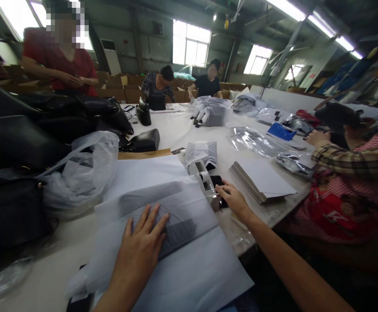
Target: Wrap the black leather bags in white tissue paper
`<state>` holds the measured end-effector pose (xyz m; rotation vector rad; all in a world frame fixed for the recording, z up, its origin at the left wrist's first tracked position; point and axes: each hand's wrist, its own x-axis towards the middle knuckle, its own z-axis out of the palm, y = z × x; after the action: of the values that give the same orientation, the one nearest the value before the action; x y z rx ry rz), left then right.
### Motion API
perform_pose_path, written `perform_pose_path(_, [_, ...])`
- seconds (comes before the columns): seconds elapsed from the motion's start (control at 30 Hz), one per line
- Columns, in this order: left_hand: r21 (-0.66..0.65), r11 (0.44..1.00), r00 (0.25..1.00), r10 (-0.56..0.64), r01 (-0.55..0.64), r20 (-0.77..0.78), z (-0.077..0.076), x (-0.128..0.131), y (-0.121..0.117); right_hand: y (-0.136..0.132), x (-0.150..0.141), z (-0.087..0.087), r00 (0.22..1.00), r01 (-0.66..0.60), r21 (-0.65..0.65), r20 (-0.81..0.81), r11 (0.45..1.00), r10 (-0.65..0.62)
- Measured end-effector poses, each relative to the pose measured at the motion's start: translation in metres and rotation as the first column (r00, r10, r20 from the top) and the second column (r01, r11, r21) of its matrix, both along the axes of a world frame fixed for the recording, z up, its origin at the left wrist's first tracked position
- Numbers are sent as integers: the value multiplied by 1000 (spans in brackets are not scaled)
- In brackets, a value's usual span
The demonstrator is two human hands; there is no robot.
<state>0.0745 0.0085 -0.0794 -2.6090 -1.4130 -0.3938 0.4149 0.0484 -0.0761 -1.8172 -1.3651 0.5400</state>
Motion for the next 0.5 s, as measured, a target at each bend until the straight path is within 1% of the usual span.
perform_pose_path(0.1, [-12, 1000, 1000, 7, -7, 12, 4, 0, -1, 0, -7, -11, 996, -18, -28, -86, 999, 16])
perform_pose_path(0.17, [-23, 1000, 1000, 9, -8, 13, 8, 0, -2, 1, -12, -10, 988, -21, -36, -156, 999, 15])
perform_pose_path(0.27, [-32, 999, 1000, 20, -20, 6, 10, 0, -3, 1, -19, -2, 943, -7, -43, -332, 999, -8])
perform_pose_path(0.33, [-29, 999, 1000, 24, -24, 4, 9, 0, -3, -2, -23, 5, 905, 32, -2, -424, 999, -30])
perform_pose_path(0.4, [-23, 1000, 1000, 21, -21, 2, 8, 0, -3, -9, -28, 12, 886, 79, 59, -461, 995, -43])
perform_pose_path(0.5, [-15, 1000, 1000, 14, -14, 6, 6, 0, -3, -27, -36, 19, 854, 153, 133, -517, 979, -63])
